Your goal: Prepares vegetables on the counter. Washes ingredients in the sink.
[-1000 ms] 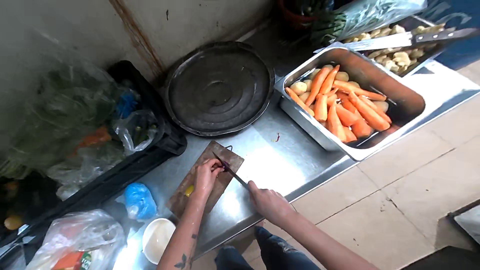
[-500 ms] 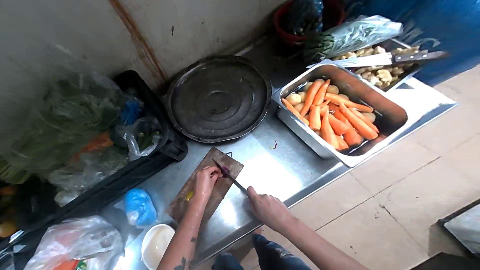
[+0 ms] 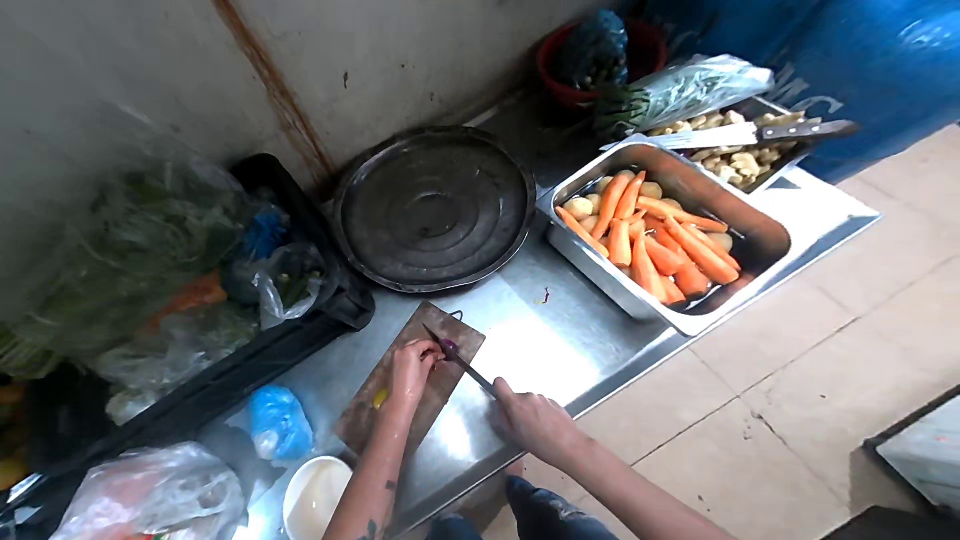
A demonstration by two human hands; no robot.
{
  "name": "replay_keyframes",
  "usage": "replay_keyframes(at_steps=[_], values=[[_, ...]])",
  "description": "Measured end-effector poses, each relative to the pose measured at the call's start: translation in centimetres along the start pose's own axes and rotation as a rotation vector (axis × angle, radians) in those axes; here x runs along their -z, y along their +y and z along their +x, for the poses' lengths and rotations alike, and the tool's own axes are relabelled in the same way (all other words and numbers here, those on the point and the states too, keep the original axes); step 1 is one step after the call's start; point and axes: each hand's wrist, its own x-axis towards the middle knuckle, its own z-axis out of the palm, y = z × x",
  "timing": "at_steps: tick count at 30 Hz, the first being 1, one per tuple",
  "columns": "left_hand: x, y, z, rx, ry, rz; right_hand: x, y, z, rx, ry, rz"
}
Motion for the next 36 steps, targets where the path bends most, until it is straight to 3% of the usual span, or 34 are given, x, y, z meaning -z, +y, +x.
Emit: replay_keyframes(at_steps=[16,20,24,32,36], values=[[-0.4,-0.5,0.5,0.015,0.001,-0.019,-1.3,0.7,0.8,0.019,0.030,0.037],[0.7,0.7,1.2,0.097,-0.153,-0.013,0.3,1.9,-1.4,0.088,0.188,0.145],[0.9,1.4,2.1,0.053,-0.266,0.054,2.2,2.5,-3.5,0.061,0.233,0.298],[-0.2,2.6,0.8,0.127,-0.153,0.180,0.2,1.9,-2.1,-0.022,0.059,0.198],[-0.5,2.9,1.1,0.129,-0.184,0.220,-0.4,1.2,-1.4,-0.016,0.053,0.107]])
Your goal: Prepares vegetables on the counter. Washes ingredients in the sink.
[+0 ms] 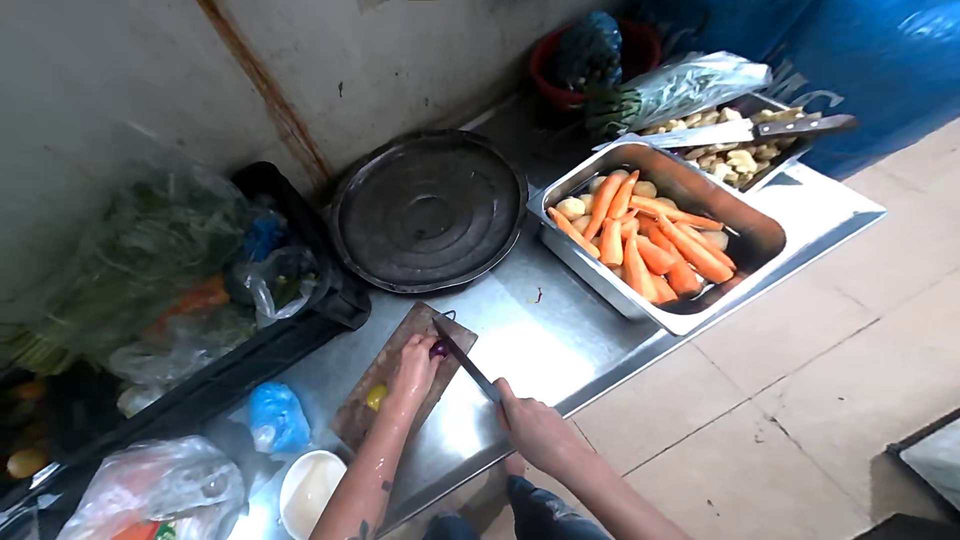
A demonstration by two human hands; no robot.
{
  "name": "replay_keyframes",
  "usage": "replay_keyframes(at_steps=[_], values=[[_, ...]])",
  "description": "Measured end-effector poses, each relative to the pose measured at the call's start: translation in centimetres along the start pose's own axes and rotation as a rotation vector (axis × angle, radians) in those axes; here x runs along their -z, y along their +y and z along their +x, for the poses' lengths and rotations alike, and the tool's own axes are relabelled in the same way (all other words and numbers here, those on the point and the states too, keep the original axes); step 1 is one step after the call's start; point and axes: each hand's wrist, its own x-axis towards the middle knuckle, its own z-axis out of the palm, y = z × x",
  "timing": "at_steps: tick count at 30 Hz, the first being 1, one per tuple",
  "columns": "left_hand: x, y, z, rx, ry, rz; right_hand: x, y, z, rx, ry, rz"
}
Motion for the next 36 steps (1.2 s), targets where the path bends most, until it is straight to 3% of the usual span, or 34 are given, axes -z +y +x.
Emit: replay_keyframes(at_steps=[11,15,30,36], values=[[2.0,3.6,0.4,0.105,-0.130,0.159,-0.9,-0.5,2.2,-0.019,0.001,-0.049],[1.7,3.6,0.9,0.122,-0.163,0.204,0.8,-0.7,0.9,-0.006,-0.032,-0.058],[1.4,3.2,1.9,0.213,-0.271,0.273,-0.5,-1.1,2.5,0.005,-0.030,-0.035],[2.3,3.8,0.6,0.174,-0.175,0.234,0.7,-1.8,2.7,0.001,-0.044,-0.046]])
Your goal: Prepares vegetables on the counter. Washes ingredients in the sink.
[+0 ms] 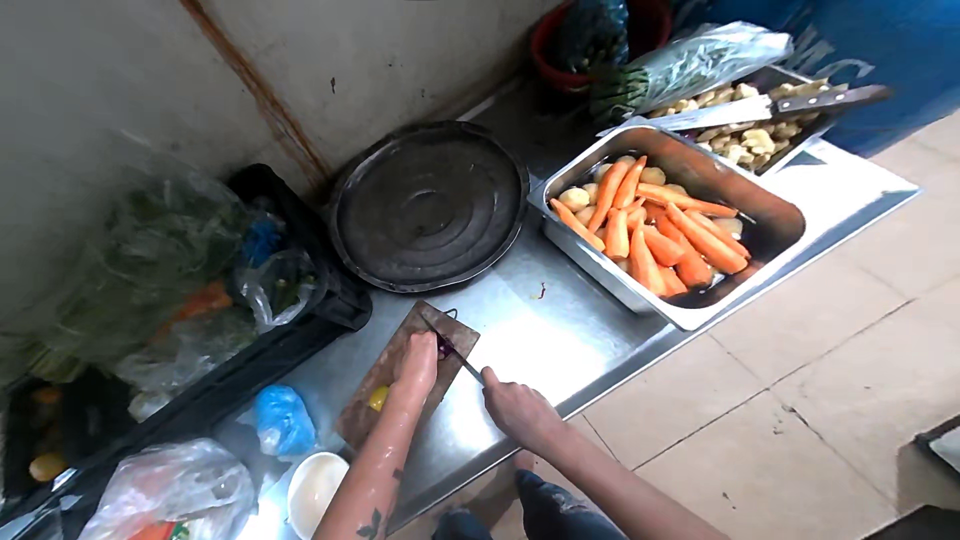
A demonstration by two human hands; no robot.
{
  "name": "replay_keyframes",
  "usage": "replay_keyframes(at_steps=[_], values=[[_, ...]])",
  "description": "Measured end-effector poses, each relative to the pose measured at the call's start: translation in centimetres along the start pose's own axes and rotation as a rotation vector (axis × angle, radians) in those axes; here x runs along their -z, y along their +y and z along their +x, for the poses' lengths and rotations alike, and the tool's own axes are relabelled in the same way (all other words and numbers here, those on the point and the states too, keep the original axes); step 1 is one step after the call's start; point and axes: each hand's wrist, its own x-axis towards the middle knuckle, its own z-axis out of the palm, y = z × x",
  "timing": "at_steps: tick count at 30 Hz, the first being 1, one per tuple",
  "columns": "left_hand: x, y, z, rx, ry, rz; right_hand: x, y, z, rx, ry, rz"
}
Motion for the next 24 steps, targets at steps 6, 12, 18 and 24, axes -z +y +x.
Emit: replay_keyframes(at_steps=[6,12,18,24], values=[[0.2,0.0,-0.4,0.017,-0.017,0.003,-1.6,0.1,0.4,0.010,0.008,0.008],[-0.3,-0.5,-0.1,0.006,0.007,0.028,-0.1,0.1,-0.8,0.018,-0.011,-0.007],[-0.1,-0.9,-0.6,-0.028,0.029,0.006,-2.0,0.0,0.2,0.026,0.032,-0.041],[-0.3,-1.0,-0.5,-0.020,0.022,0.035,-0.3,-0.7,-0.5,0.022,0.005,-0.025]])
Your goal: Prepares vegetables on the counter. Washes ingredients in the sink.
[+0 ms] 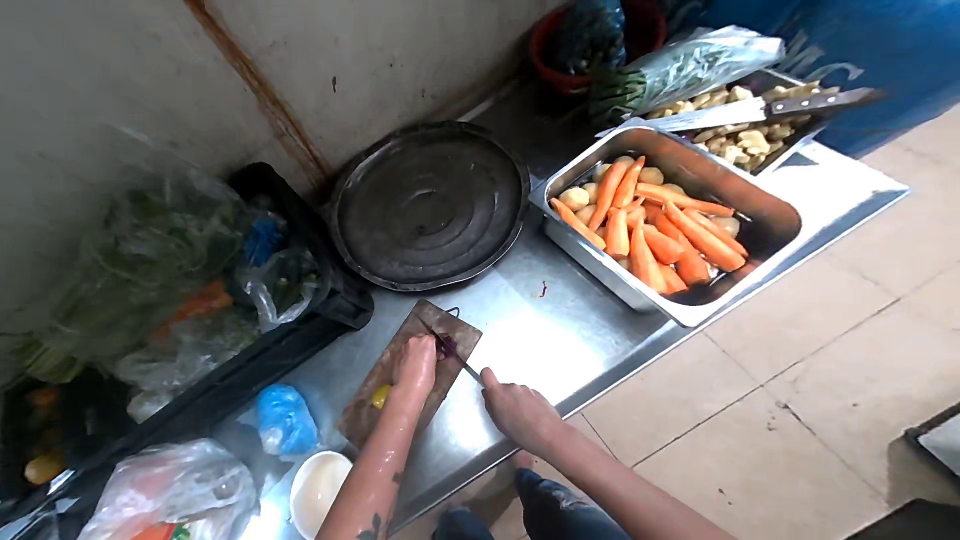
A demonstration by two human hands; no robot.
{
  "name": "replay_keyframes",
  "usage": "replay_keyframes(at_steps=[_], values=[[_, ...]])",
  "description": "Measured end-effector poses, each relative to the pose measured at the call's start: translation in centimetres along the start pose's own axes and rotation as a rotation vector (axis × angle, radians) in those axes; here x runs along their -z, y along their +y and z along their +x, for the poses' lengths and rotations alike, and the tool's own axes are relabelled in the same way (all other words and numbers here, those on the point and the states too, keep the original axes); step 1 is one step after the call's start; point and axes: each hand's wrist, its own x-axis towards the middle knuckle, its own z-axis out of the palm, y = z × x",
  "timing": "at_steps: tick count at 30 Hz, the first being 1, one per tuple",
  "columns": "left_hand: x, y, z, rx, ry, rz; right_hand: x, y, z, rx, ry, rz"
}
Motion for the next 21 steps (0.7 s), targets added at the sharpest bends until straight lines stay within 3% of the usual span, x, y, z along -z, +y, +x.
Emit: replay_keyframes(at_steps=[3,10,16,21], values=[[-0.3,0.1,-0.2,0.027,-0.012,0.040,-0.4,-0.1,-1.3,-0.028,-0.038,0.016],[-0.4,-0.9,-0.3,-0.030,0.010,-0.045,-1.3,-0.3,1.7,-0.029,0.000,0.004],[-0.5,-0.4,-0.5,0.016,0.006,0.018,-0.5,-0.7,-1.1,-0.018,-0.024,0.012],[-0.2,-0.5,-1.0,0.026,-0.017,0.036,-2.3,-1.0,1.6,-0.044,-0.010,0.021]])
